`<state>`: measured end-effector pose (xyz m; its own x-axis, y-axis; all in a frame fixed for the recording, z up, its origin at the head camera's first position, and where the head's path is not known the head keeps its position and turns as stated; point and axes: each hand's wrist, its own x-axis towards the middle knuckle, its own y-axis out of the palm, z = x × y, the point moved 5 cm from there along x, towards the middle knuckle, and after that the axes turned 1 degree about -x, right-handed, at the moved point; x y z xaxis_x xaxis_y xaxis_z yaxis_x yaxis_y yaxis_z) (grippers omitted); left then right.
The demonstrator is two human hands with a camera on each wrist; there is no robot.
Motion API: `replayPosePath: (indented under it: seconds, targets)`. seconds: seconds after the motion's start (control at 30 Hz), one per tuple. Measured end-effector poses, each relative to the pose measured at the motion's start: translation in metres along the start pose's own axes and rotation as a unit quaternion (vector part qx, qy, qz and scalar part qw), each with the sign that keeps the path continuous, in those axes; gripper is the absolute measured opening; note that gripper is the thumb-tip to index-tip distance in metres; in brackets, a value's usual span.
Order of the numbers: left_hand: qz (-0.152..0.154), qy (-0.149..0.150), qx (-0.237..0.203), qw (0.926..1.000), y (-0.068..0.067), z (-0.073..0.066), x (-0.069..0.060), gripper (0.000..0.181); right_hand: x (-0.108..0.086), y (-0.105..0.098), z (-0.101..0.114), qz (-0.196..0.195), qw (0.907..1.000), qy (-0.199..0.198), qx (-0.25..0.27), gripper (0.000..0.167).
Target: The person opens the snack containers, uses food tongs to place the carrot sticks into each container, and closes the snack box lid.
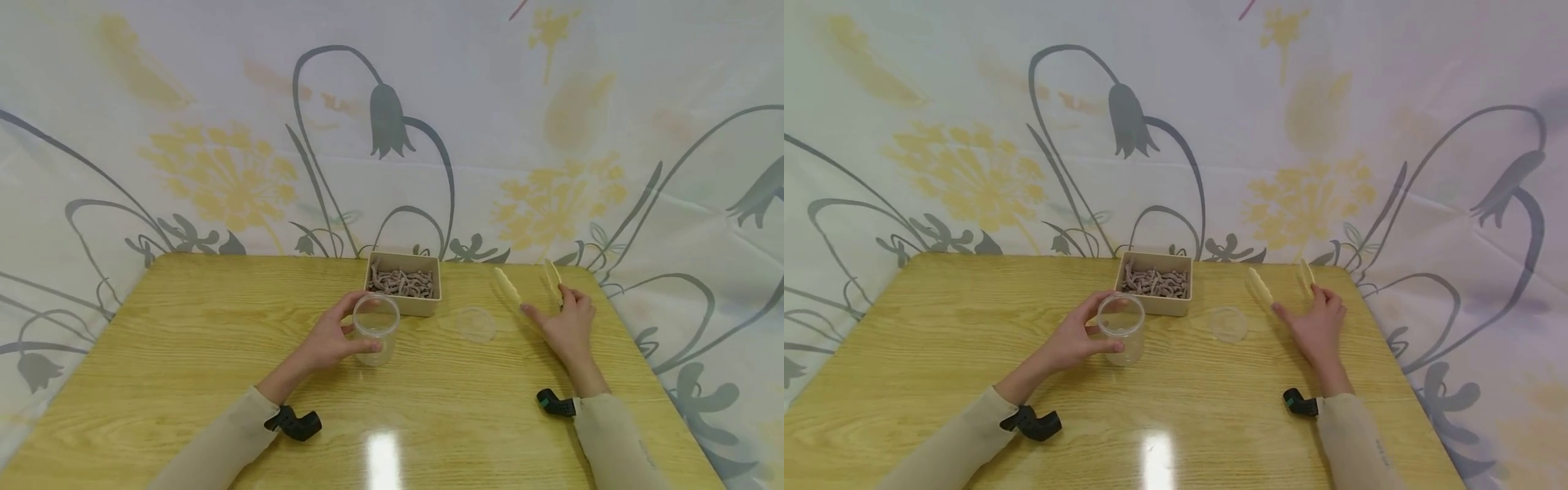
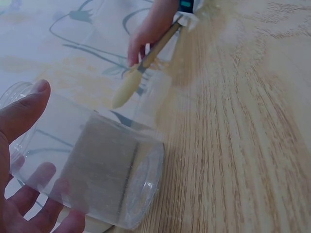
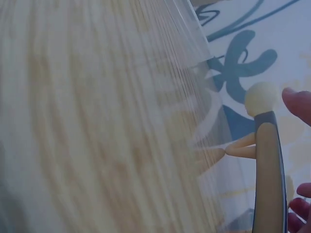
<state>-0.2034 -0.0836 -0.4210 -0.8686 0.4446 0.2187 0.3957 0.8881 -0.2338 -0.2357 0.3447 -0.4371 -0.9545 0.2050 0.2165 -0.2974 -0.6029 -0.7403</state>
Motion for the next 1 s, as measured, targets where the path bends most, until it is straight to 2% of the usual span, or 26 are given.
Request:
replayPosePath:
  seconds: [0.2, 0.3, 0.6, 0.8, 1.0]
  targets:
    - [-0.003, -0.005, -0.019, 0.9998, 0.0005, 0.0002, -0.0013, 0.078, 0.0, 0.0057, 0.0038, 0.01, 0.9982, -0.018, -0.056, 0.113]
    - [-0.003, -0.006, -0.022, 0.9997, 0.0006, 0.001, -0.0013, 0.08, 0.0003, 0.0057, 0.0055, 0.017, 0.997, -0.02, -0.073, 0.115]
    - [0.0, -0.001, -0.014, 0.9999, 0.0, 0.002, 0.0007, 0.08, 0.0044, 0.0009, 0.0004, 0.067, 0.9967, 0.008, -0.045, 0.113]
    - [-0.001, -0.002, -0.016, 0.9999, -0.0001, 0.0028, 0.001, 0.077, 0.0072, 0.0004, -0.001, 0.063, 0.9974, -0.018, -0.03, 0.096]
    - [-0.001, -0.006, -0.031, 0.9995, -0.0002, 0.0028, 0.0, 0.077, 0.0061, 0.0003, -0.0037, 0.059, 0.9975, 0.007, -0.039, 0.097]
